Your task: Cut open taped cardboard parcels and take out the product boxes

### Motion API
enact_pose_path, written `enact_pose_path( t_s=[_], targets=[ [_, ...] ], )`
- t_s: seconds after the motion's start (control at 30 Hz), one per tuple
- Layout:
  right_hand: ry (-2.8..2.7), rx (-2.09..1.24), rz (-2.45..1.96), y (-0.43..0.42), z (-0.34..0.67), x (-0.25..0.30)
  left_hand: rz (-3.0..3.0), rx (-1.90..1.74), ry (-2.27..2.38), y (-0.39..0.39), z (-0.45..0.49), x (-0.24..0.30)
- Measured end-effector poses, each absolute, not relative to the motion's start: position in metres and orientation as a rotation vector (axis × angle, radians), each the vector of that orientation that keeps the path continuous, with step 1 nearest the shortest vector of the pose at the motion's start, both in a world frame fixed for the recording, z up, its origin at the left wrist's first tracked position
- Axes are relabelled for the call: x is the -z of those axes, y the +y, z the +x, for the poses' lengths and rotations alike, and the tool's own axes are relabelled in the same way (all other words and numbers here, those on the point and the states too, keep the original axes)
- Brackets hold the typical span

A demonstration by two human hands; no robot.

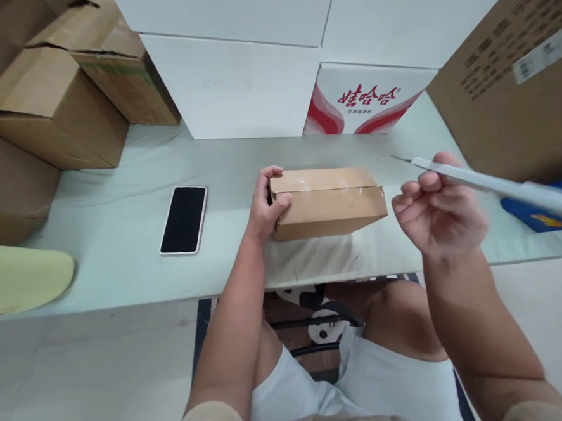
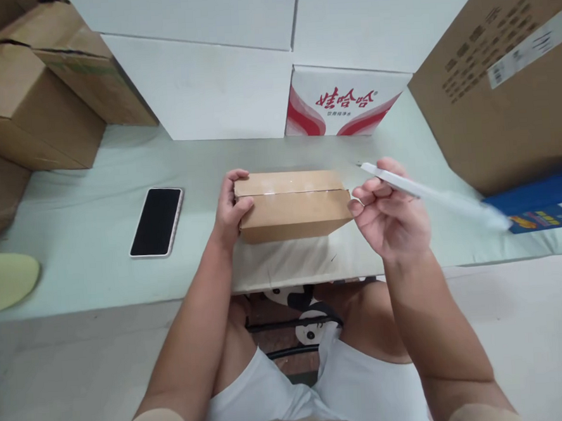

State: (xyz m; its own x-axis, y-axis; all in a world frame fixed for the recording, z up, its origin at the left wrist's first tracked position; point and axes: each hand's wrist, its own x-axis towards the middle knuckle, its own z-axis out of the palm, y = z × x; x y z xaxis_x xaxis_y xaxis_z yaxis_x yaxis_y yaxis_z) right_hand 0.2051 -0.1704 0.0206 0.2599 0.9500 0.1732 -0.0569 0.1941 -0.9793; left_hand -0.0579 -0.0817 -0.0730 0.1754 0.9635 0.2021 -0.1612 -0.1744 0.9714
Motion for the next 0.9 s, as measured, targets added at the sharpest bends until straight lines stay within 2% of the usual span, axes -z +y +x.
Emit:
enact_pose_path(
  t_s=[0.17, 0.33, 0.9],
  targets=[
    [-1.271, -0.864, -1.067, -0.156, 0.162, -0.013, 1.444, -1.26, 0.794, -0.078, -0.051, 0.085],
    [-1.576, -0.597, -1.222, -0.151, 0.142, -0.007, 1.506, -1.261, 0.727, -0.073, -0.052, 0.094],
    [-1.723, -0.387, -1.212, -0.16, 0.134, 0.002, 1.476, -1.241, 0.781, -0.086, -0.053, 0.084]
  ],
)
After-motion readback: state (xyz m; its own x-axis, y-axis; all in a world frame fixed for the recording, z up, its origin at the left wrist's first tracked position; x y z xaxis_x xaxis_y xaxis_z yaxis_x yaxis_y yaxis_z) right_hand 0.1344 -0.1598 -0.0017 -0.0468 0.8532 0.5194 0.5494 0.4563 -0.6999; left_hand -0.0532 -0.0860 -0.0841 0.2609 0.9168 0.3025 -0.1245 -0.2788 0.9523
